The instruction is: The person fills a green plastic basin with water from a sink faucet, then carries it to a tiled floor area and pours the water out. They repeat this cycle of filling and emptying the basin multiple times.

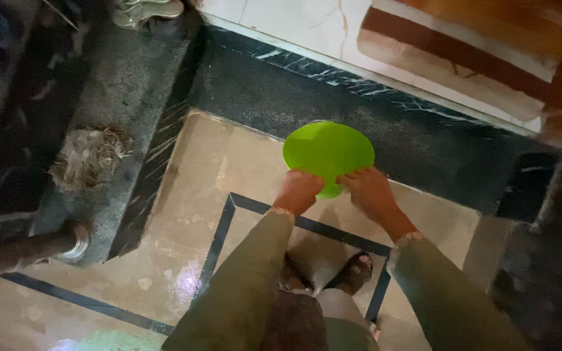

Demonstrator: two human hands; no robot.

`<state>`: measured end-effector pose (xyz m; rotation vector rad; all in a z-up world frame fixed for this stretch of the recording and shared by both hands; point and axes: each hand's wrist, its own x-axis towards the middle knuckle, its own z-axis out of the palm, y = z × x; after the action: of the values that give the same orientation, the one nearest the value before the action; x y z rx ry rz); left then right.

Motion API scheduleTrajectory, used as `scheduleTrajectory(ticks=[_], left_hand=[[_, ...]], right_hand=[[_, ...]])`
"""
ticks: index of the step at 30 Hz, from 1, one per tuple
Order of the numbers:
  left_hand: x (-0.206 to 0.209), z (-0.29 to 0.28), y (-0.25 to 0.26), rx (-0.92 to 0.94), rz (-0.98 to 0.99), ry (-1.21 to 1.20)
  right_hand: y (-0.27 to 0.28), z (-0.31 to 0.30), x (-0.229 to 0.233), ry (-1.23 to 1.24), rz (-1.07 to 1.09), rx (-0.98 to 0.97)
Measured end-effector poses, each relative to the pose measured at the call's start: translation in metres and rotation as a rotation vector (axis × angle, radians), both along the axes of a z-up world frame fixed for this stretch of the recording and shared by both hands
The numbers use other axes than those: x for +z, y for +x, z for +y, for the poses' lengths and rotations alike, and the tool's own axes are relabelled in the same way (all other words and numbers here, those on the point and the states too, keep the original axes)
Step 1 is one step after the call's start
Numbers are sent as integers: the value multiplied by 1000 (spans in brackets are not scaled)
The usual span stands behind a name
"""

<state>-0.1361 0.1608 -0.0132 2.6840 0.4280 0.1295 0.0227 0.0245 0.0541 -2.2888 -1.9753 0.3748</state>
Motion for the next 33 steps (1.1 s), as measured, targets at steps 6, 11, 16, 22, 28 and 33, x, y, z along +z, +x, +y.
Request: scheduleTrajectory(ticks=[6,11,16,22,28,33], left_hand=[[-14,43,-16,86,-79,-98],[-24,72,-32,191,-119,-138],[-28,85,-50,261,-116,-25],[2,99,-67,344,-87,146],[7,112,-65,456,-130,120],[-1,117,-48,574,-26,-9]], right_hand=[[-3,59,-7,25,-48,87],[-14,107,5,24,-73,119],[-35,131,10,102,-193,161],[-49,155,25,325,-188,270],[-38,188,32,313,-150,391],[-19,222,33,249,-95,504]])
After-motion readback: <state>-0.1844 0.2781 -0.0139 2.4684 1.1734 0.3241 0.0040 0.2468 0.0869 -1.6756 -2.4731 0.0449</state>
